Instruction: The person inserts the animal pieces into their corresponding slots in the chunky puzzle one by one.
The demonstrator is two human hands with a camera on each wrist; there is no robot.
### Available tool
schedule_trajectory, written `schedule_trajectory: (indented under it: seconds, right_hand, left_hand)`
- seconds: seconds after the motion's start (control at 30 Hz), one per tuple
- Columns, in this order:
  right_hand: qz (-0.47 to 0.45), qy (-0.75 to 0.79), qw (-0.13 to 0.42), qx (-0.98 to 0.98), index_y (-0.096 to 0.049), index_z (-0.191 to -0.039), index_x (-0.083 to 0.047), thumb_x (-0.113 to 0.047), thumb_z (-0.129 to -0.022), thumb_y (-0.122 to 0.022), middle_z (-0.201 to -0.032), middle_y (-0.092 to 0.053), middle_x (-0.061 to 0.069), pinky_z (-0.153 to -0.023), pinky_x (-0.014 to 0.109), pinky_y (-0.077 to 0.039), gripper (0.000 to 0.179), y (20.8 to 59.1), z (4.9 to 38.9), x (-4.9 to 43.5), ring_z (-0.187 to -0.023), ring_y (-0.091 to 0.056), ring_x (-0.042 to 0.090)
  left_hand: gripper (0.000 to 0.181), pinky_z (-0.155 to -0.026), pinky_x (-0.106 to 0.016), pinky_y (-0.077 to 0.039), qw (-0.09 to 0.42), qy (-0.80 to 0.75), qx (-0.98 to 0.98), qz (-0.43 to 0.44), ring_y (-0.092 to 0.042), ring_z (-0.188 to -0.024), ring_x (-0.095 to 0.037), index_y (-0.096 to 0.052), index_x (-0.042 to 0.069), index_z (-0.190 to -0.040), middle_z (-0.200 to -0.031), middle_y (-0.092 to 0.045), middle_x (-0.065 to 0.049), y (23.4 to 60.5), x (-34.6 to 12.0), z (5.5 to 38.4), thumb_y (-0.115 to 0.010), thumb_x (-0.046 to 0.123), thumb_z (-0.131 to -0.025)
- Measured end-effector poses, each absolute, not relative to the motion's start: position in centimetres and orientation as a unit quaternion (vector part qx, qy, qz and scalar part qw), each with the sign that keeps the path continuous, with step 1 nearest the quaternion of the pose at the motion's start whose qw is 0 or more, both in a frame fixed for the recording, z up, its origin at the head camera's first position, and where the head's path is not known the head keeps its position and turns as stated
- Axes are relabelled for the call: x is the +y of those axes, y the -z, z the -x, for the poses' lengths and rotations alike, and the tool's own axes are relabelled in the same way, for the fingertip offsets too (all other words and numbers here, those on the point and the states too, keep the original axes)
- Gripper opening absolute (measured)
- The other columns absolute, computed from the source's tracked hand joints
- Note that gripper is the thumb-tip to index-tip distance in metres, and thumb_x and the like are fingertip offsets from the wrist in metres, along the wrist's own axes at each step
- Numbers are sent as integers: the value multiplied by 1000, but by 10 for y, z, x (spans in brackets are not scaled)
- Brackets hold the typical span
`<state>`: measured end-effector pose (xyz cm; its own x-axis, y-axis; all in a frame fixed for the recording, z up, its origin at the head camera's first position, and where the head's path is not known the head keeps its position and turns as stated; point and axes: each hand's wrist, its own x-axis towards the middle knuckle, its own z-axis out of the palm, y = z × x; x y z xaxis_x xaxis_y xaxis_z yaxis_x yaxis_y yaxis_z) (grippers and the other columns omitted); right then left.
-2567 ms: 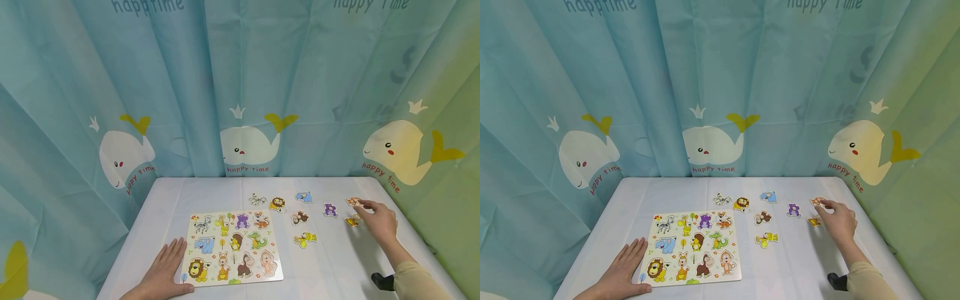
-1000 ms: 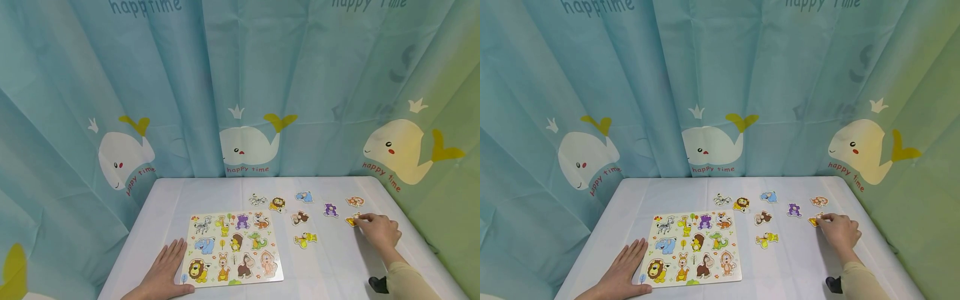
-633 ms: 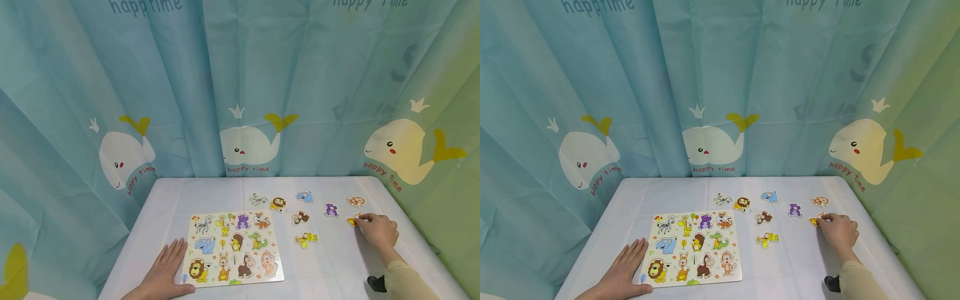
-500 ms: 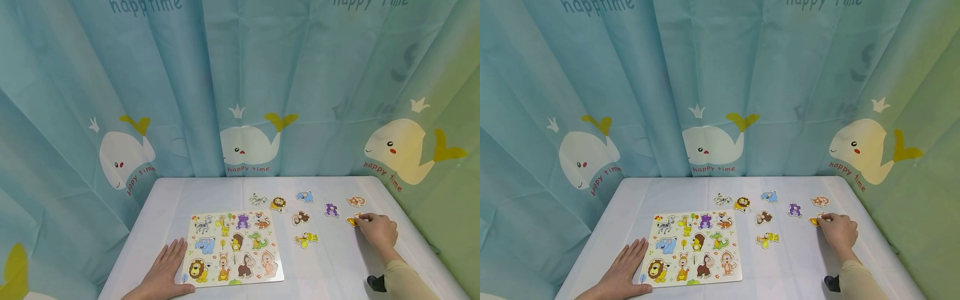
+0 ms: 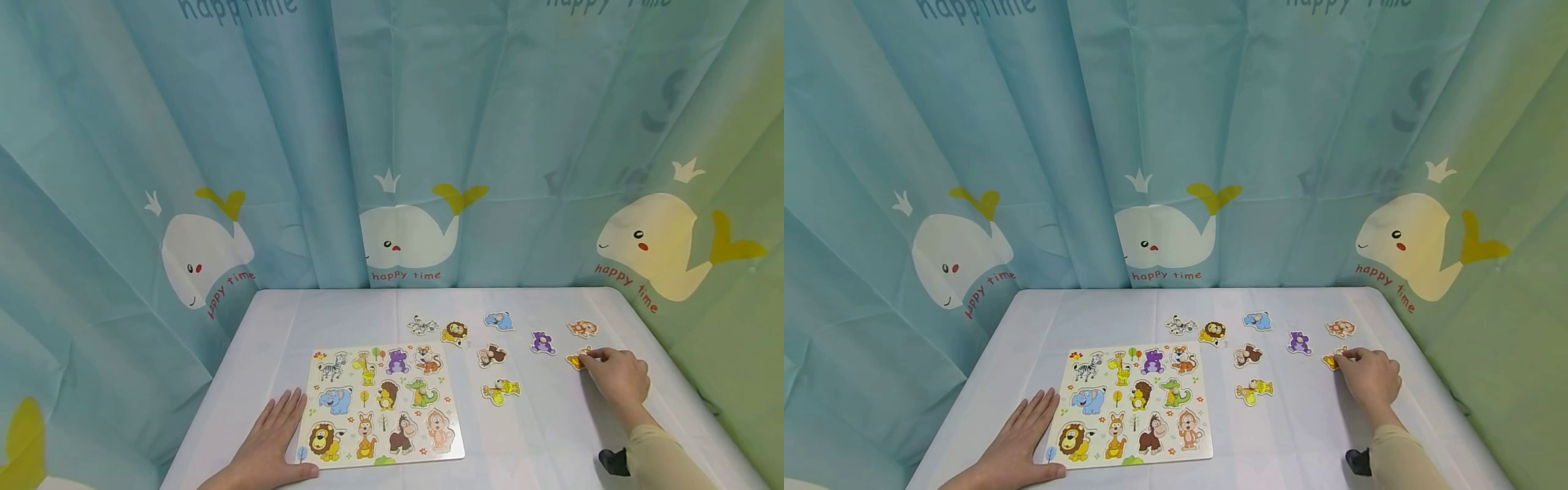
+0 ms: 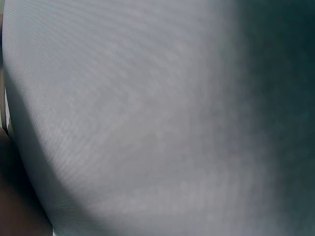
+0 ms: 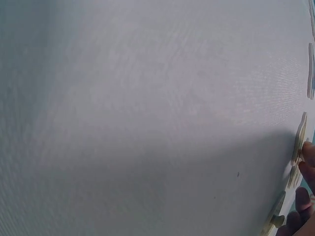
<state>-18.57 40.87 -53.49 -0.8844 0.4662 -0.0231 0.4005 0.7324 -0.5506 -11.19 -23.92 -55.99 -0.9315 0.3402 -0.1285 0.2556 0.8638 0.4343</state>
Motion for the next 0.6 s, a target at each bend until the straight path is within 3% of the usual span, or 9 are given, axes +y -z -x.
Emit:
schedule_trajectory:
  seconds: [0.6]
  right_hand:
    - [240, -279, 54, -928, -73, -102, 4, -29, -96, -69, -95, -66, 20, -73, 50, -31, 35, 536, 188, 407, -98, -42, 43]
  left_hand:
    - [132, -113, -17, 22, 88, -202, 962, -160, -11, -155, -38, -27, 2, -161, -169, -21, -14, 561, -240, 111, -70, 83, -66]
